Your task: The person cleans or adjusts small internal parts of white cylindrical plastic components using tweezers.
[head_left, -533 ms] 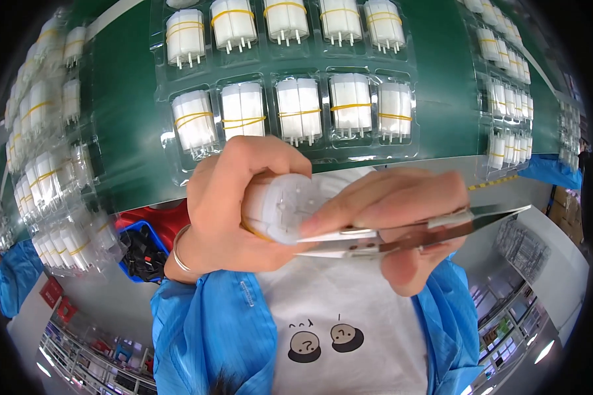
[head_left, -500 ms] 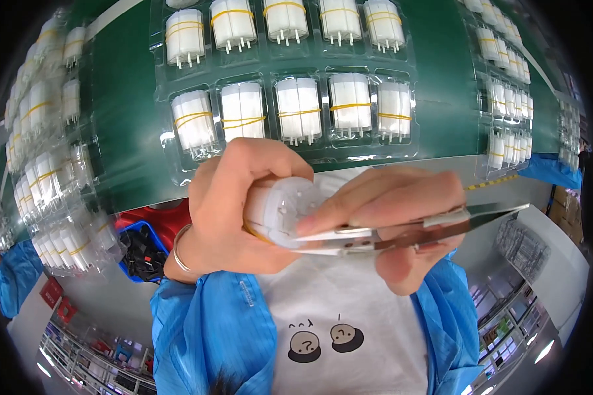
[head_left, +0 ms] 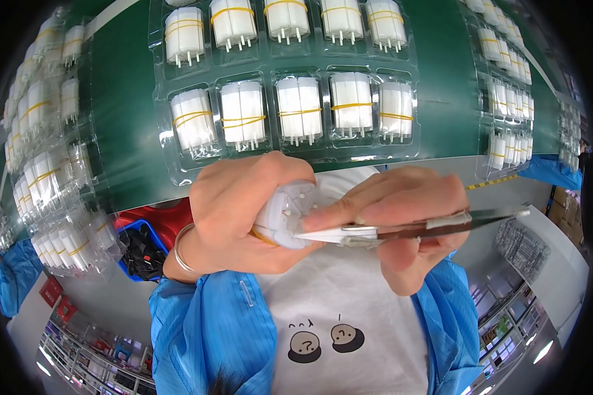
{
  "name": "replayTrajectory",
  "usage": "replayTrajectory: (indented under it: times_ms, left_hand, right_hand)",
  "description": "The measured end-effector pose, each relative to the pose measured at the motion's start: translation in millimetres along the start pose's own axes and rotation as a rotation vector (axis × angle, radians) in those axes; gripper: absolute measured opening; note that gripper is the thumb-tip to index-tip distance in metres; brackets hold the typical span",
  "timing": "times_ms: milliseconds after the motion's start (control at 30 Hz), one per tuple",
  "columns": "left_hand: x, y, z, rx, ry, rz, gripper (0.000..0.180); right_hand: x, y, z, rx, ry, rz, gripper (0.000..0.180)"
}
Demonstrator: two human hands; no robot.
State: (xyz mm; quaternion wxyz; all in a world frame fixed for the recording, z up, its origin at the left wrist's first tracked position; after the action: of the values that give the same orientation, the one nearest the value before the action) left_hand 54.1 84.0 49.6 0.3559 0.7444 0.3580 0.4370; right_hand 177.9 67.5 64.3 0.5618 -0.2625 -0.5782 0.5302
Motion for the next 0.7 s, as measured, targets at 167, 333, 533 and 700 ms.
replayTrajectory:
  times_ms: [167,333,533,700]
  left_hand:
    - [-4,-10,8,0.061,-0.198,-0.12,0.028]
    - [2,-5,9,-0.123,-0.214,-0.114,0.028]
    - [3,3,13,-0.256,-0.287,-0.059,0.028]
    - [3,4,13,-0.23,-0.287,-0.057,0.028]
  right_hand:
    - [4,2,6,-0.233,-0.186,-0.063,0.032]
    - [9,8,3,0.018,-0.205,0.067,0.034]
    - [9,9,4,0.16,-0.269,-0.098,0.035]
    - [3,14,-1,0.158,-0.212,0.007,0.035]
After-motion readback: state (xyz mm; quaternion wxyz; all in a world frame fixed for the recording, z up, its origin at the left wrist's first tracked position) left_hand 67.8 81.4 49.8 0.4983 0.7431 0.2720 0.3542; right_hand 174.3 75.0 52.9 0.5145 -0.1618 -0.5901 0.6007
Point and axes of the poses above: each hand's wrist, its own x-axis towards the middle knuckle, its own z-axis out of the palm, y = z × x, the point moved 8 cm from there along x, towards the middle knuckle, and after that the axes turned 2 degrees about x, right-handed, at the moved point
